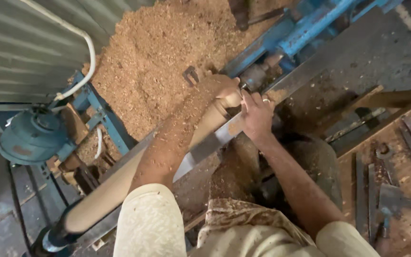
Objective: The person uses a chisel to shape a cylindrical wooden piece mounted on a rotating lathe. They hold the tool against the spinning wood to smooth and refine its surface, generating wood shavings.
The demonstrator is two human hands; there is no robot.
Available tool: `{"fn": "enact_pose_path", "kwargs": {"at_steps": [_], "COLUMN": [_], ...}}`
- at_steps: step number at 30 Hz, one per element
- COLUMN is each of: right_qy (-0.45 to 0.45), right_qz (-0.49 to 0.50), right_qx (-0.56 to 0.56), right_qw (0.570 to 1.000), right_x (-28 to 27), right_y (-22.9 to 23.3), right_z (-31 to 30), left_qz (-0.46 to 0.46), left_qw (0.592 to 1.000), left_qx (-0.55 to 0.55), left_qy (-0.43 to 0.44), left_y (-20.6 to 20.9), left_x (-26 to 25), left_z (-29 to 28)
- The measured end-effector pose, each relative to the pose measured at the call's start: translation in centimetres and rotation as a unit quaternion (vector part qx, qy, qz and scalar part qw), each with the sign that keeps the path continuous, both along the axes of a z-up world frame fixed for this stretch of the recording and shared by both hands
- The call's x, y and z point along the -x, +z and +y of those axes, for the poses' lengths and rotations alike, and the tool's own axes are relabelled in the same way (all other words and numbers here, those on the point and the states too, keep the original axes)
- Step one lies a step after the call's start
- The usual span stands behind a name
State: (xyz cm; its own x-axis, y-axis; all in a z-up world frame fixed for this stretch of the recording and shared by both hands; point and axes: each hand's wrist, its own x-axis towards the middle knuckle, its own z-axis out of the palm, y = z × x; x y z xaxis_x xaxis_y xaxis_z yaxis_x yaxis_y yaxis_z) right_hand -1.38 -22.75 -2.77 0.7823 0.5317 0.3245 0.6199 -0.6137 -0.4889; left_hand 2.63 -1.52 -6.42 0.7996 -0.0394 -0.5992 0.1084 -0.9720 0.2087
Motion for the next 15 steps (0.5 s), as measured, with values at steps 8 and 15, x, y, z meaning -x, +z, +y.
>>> {"fn": "enact_pose_path", "kwargs": {"at_steps": [8,15], "right_qy": [0.074,0.133], "right_qz": [-0.076,0.037], "right_qx": [0.074,-0.013], "right_qw": [0.992,0.990], "right_x": [0.3,1.0], "right_y": [0.0,-4.1], "right_z": [-0.7,-1.1], "left_qz": [0.043,-0.019], "left_qw": [0.998,0.939], "left_qx": [-0.006,0.074], "left_qy": [-0.038,-0.336], "left_y": [0.7,-4.2], "left_x": [0.5,3.8], "left_z": [0.3,3.7]}}
